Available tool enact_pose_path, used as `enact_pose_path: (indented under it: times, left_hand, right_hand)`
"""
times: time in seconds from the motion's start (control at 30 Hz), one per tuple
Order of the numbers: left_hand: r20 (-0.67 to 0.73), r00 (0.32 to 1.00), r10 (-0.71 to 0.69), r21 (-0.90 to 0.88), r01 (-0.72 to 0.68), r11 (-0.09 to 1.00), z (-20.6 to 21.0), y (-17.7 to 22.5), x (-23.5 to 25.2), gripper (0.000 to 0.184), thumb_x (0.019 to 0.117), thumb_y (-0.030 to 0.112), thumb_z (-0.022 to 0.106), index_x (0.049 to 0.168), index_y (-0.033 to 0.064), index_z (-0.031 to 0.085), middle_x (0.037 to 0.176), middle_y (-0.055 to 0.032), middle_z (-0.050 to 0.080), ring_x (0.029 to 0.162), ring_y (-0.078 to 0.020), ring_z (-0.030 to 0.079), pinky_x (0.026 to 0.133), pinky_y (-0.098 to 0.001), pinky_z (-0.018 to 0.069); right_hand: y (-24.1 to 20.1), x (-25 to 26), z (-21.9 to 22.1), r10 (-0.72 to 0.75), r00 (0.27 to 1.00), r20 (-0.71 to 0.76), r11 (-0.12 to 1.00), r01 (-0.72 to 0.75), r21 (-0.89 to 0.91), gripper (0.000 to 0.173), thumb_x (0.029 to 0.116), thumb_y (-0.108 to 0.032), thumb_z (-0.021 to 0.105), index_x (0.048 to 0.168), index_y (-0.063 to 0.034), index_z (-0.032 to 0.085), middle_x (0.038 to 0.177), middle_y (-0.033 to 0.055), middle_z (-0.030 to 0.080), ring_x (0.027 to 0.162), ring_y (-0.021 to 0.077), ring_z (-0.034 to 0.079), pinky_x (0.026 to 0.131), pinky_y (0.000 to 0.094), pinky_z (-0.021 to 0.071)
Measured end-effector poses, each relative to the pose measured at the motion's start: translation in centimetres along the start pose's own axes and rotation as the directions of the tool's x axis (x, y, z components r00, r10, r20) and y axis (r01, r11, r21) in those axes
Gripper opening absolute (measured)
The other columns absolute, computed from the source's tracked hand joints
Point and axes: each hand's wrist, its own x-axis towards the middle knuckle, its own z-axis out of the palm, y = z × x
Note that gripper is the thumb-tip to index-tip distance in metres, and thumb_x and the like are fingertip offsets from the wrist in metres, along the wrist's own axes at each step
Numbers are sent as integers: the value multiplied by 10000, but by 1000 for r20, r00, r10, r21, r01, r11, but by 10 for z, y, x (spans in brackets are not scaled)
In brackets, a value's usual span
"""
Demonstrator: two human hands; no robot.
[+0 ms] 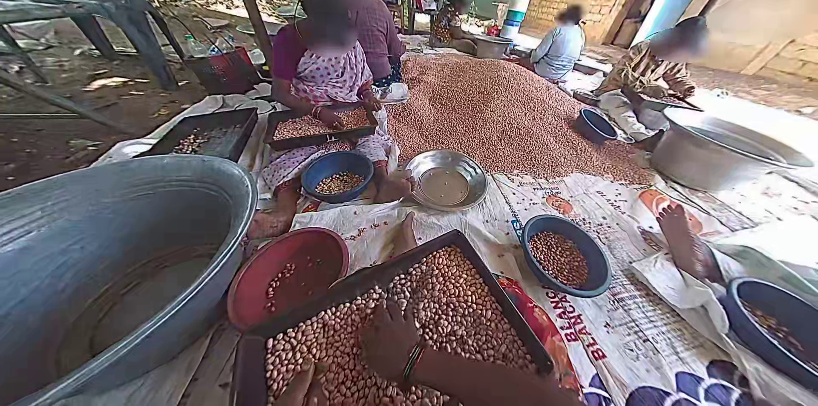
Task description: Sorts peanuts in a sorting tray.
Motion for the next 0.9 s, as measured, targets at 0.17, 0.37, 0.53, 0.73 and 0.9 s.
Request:
enact_pose_path:
  times: [0.17,0.37,0.53,0.73,0.9]
  left_hand:
    - [-59,996,71,75,-66,995,2,-3,-9,231,1115,125,324,1178,61,537,564,90,504,393,25,412,376,-126,344]
    - [-86,996,14,-1,-14,1000,8,8,-12,264,1112,125,354,968,92,573,506,105,395,367,18,341,365,-128,306]
    - [-11,999,43,150,-41,988,10,4,-10,207,1089,74,432,974,49,602,497,107,419,369,32,361,372,-124,321]
    - [309,940,-147,878,-223,423,31,7,-39,311,1067,186,523,1246,-23,667,1110,-179,701,959,-237,658,904,-428,510]
    - [285,919,-273,946,-224,234,44,4,-39,371,1099,231,451,1328,0,630,1185,-235,693,1097,-373,672,980,-554,487]
  right_hand:
    - [-5,-73,14,-441,874,204,894,447,22,304,1029,-39,545,1299,-9,683,1350,299,611,1242,496,595,1005,651,477]
    - [69,-131,-53,-48,732,679,952,239,-190,281,1053,-126,556,1228,62,671,1129,332,676,1088,533,638,917,691,460]
    - [83,-110,-51,98,724,683,934,169,-314,300,1055,-63,515,1307,-7,669,1260,303,657,1195,519,606,985,692,441]
    - [47,-51,-60,-109,946,304,960,180,-216,379,1061,-22,435,1388,-40,624,1398,305,569,1273,528,552,1003,683,447]
    - [28,-54,-18,-268,909,319,934,326,-144,304,1069,-108,479,1276,40,645,1217,304,656,1107,504,652,887,660,502]
